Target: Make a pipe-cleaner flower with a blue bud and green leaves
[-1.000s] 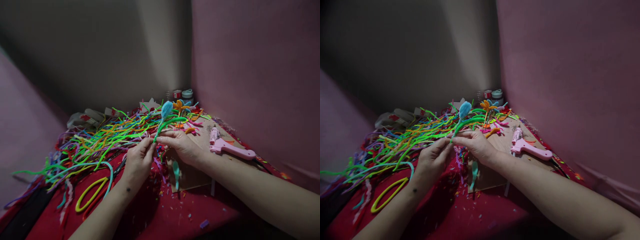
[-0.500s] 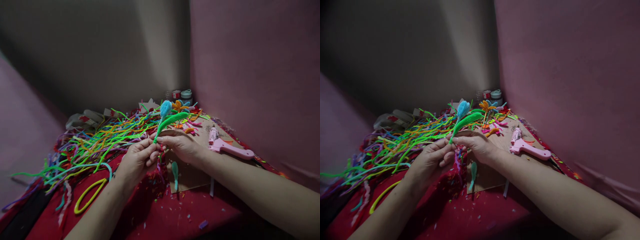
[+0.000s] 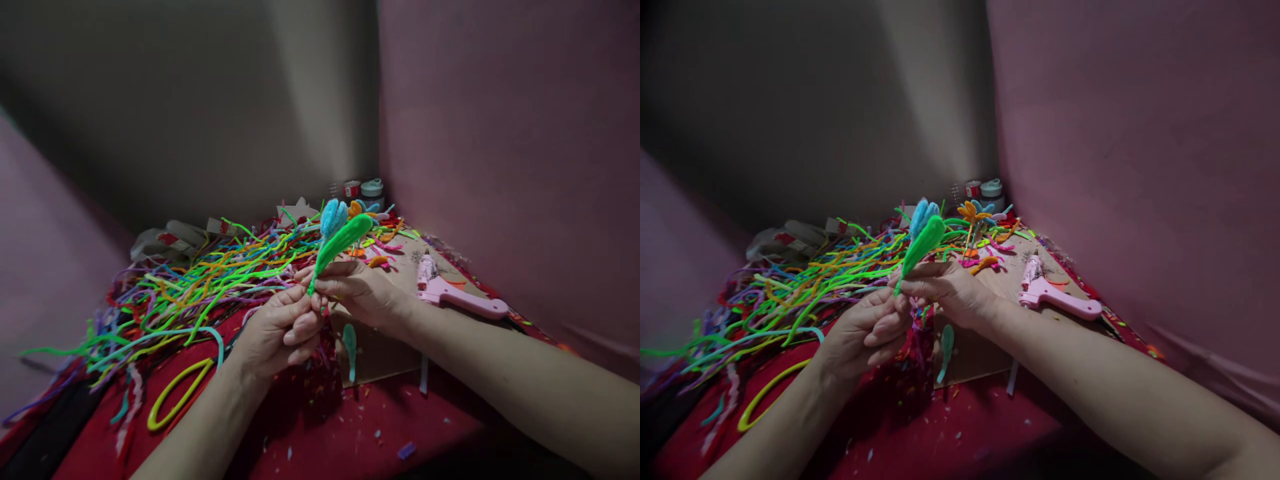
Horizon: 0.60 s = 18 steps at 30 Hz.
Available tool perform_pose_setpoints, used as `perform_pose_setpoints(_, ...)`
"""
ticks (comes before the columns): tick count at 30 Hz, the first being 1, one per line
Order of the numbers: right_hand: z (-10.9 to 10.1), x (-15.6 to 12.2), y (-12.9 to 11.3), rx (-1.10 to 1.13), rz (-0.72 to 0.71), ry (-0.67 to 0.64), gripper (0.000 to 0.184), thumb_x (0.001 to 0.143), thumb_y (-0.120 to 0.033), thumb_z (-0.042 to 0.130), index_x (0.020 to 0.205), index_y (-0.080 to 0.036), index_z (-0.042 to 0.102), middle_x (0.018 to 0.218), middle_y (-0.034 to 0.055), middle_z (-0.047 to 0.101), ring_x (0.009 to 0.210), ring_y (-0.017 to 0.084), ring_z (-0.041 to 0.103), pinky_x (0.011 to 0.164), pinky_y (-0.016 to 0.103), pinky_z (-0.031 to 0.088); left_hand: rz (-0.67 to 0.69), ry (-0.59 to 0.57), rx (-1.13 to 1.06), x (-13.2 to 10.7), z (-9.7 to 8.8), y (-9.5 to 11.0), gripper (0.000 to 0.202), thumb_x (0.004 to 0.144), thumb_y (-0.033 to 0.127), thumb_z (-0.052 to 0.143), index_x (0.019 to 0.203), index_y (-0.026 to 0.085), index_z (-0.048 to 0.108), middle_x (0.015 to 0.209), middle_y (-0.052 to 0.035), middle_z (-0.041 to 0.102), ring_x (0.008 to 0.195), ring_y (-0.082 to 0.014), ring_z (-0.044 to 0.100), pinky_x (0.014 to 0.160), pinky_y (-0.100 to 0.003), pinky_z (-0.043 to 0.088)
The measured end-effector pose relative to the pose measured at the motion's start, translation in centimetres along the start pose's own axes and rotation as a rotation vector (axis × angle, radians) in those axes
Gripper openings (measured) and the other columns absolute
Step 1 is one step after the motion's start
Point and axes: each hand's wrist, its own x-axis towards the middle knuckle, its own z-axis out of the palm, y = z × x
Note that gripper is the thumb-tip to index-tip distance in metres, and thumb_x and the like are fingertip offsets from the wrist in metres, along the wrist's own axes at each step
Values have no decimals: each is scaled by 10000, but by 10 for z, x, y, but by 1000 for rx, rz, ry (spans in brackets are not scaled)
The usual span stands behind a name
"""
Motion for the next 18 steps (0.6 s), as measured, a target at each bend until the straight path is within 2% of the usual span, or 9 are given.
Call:
perform_pose_setpoints(3, -1, 1, 2, -39, -78, 37, 105, 679, -279, 705, 730, -187, 703, 679, -7, 627, 643, 109, 529, 666, 277, 417, 61, 168, 236, 0, 5, 2, 114, 799, 248, 586, 768, 149, 633, 478, 53, 448, 342, -35, 284, 333, -139, 308)
perform_pose_setpoints(5, 1, 1, 2, -91, -111, 106, 127, 676, -308, 707, 735, -195, 709, 701, -2, 643, 656, 119, 546, 678, 287, 433, 160, 344, 548, 1, 10, 0, 153, 808, 261, 564, 712, 149, 606, 525, 25, 514, 399, -61, 390, 394, -165, 330)
perform_pose_setpoints(8, 4, 0, 1, -196, -144, 203, 133, 680, -335, 703, 697, -203, 708, 690, -10, 646, 672, 121, 551, 711, 288, 438, 383, 568, 1086, 1, 11, -6, 157, 814, 256, 533, 689, 173, 580, 567, 19, 539, 480, -93, 450, 481, -200, 341)
perform_pose_setpoints(11, 6, -2, 1, -234, -156, 226, 150, 701, -345, 686, 707, -197, 706, 706, -12, 645, 694, 118, 549, 708, 275, 432, 489, 616, 1396, 0, 8, -12, 116, 829, 248, 503, 797, 190, 598, 613, 16, 569, 522, -107, 478, 542, -217, 350)
perform_pose_setpoints(14, 6, -3, 0, -261, -127, 194, 188, 724, -372, 663, 732, -188, 702, 746, 1, 647, 695, 124, 548, 673, 272, 433, 489, 598, 1417, 1, 5, -14, 167, 845, 258, 481, 728, 185, 575, 587, 17, 553, 506, -102, 465, 540, -218, 346)
perform_pose_setpoints(16, 7, -4, -2, -296, -107, 186, 215, 730, -391, 654, 738, -181, 701, 744, 6, 639, 693, 129, 545, 664, 274, 434, 467, 594, 1305, 1, 5, -12, 202, 840, 263, 489, 667, 182, 554, 555, 26, 518, 481, -94, 432, 509, -211, 335)
perform_pose_setpoints(18, 8, -4, -5, -327, -91, 181, 228, 724, -400, 658, 728, -175, 698, 722, 6, 625, 701, 132, 540, 687, 279, 434, 385, 572, 1099, 1, 8, -8, 201, 827, 279, 514, 658, 176, 553, 525, 35, 495, 443, -85, 408, 462, -203, 319)
